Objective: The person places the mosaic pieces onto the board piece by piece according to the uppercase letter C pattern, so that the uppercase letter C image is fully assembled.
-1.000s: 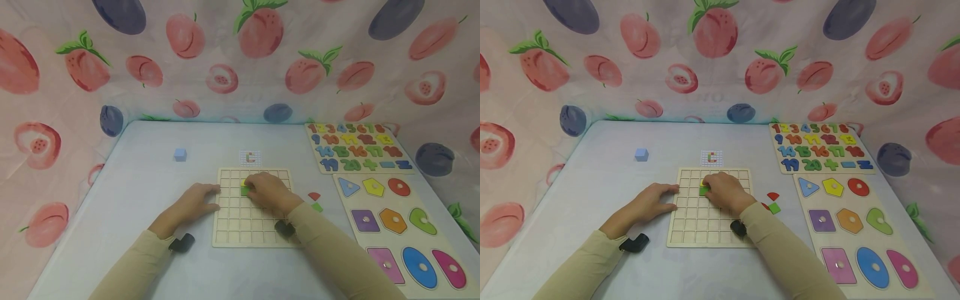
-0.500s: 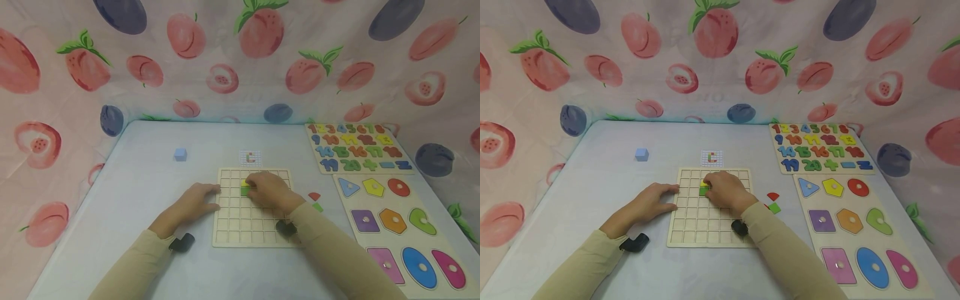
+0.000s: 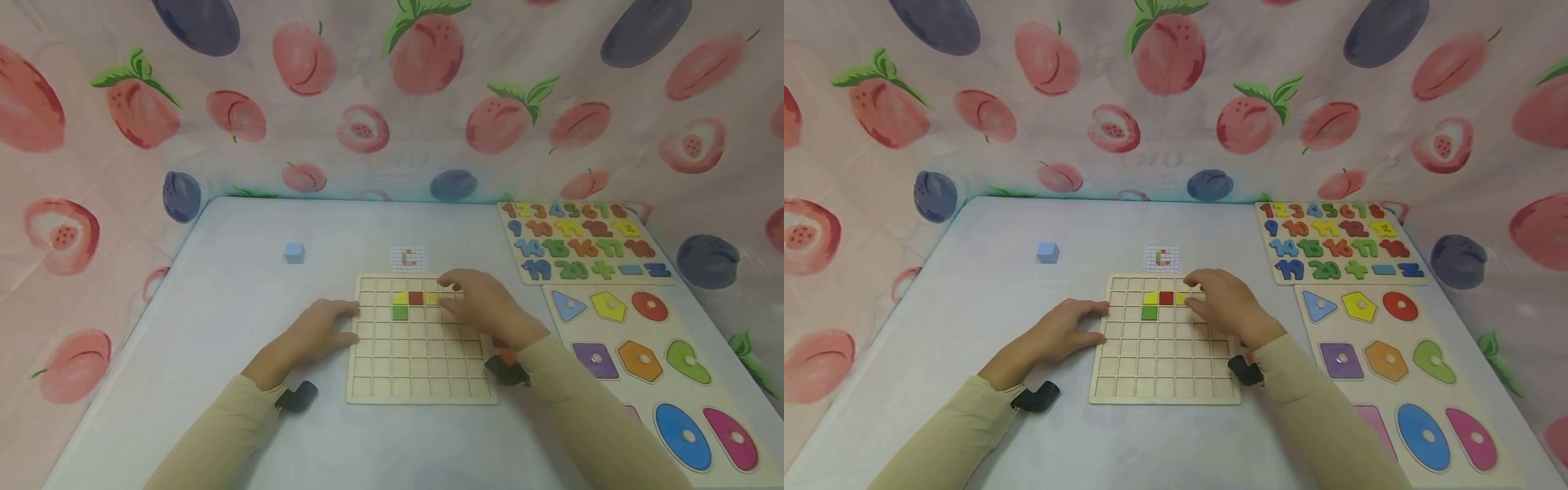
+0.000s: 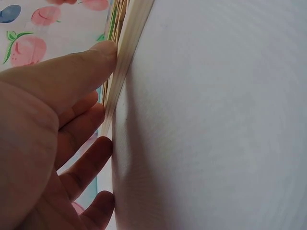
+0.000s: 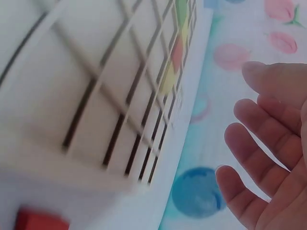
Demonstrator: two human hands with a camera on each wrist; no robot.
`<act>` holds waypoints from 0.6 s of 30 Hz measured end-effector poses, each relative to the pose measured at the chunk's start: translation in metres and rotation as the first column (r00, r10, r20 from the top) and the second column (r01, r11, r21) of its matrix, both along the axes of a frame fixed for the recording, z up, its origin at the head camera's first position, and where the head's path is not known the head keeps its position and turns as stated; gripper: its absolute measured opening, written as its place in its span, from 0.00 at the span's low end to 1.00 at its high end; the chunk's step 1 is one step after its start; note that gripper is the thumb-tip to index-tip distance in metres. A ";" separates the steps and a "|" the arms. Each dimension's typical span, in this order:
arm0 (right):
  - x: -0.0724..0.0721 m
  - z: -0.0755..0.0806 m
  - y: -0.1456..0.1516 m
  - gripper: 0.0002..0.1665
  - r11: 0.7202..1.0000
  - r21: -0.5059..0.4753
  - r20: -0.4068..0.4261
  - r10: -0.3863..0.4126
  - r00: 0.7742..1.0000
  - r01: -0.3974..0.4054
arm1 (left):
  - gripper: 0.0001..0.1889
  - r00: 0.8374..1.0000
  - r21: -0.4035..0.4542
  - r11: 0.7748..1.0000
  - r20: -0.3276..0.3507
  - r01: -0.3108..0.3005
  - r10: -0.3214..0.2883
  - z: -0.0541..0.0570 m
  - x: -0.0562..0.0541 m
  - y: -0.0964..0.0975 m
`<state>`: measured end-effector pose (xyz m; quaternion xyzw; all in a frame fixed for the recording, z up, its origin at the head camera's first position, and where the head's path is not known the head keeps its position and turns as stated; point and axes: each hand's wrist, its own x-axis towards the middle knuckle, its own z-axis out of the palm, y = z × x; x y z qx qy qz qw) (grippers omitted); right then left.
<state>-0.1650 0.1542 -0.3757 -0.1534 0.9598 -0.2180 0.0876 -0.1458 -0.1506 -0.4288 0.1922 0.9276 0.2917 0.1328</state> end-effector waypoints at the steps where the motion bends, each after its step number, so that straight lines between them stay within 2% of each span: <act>1: 0.001 0.000 0.005 0.24 1.000 -0.003 0.002 -0.012 1.000 0.012 | 0.29 1.000 -0.001 1.000 -0.005 0.003 -0.003 0.000 0.000 0.000; 12: 0.019 -0.012 0.056 0.24 0.994 -0.001 0.019 -0.113 0.993 0.113 | 0.28 1.000 -0.014 1.000 -0.004 0.007 -0.008 0.002 0.002 0.002; 18: 0.025 -0.018 0.081 0.23 0.994 -0.027 0.020 -0.107 0.994 0.108 | 0.28 1.000 -0.004 1.000 -0.006 0.006 -0.006 0.004 0.002 0.002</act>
